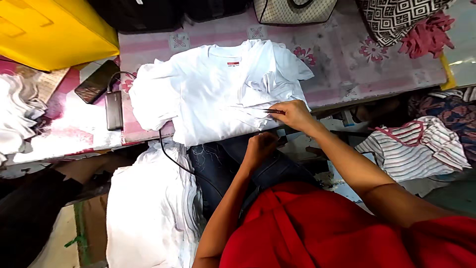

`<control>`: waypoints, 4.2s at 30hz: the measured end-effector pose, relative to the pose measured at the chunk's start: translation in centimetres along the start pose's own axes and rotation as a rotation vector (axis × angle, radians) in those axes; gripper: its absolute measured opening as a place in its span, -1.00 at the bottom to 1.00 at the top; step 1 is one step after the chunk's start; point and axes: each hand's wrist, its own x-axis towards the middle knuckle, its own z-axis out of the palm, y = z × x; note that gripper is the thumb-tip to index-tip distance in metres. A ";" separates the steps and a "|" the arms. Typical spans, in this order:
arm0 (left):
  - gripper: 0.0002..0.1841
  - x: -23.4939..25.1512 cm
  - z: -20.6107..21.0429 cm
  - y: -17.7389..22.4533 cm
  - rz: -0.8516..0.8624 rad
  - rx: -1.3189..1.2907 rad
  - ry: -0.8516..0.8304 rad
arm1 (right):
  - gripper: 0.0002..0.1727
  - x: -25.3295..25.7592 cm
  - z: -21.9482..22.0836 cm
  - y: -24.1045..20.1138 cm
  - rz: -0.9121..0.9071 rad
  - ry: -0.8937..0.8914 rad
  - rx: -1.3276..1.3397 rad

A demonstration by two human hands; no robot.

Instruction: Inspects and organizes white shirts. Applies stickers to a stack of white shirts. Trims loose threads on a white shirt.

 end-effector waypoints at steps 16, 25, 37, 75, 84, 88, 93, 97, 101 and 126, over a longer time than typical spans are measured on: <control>-0.90 2.5 1.0 -1.2 0.326 0.331 0.650 | -0.80 1.1 -0.2 -1.7 0.671 -0.034 0.879; -0.85 3.7 -1.0 0.1 -0.078 -0.593 0.269 | -0.82 0.8 0.4 -2.2 0.669 -0.014 0.910; -0.85 3.4 -0.4 -0.2 -0.065 -0.658 0.337 | -0.80 0.2 -0.1 -2.1 0.367 -0.072 0.493; -0.84 1.8 -0.8 0.0 -0.117 -0.449 0.293 | -0.56 -2.0 -0.5 -2.5 0.488 -0.207 0.351; -0.79 2.2 -1.1 0.7 -0.098 -0.243 0.322 | -0.51 -1.5 -0.3 -3.1 0.526 -0.231 0.323; -0.82 2.0 -0.8 0.3 -0.049 -0.262 0.329 | -0.54 -1.2 0.4 -3.1 0.528 -0.186 0.337; -0.80 0.9 -1.4 0.7 -0.128 -0.066 0.105 | -0.50 -2.6 0.0 -2.6 0.459 -0.175 0.318; -0.84 0.1 -2.0 2.3 0.079 0.371 0.053 | -0.46 -3.7 -0.5 -3.3 0.476 0.059 0.250; -0.84 2.7 -1.7 3.0 0.314 0.420 0.356 | -0.43 -3.3 2.0 -4.2 0.576 0.183 0.213; -0.77 2.3 -1.2 -1.9 0.111 -0.157 0.400 | -0.41 -4.5 1.8 -3.7 0.668 0.122 0.985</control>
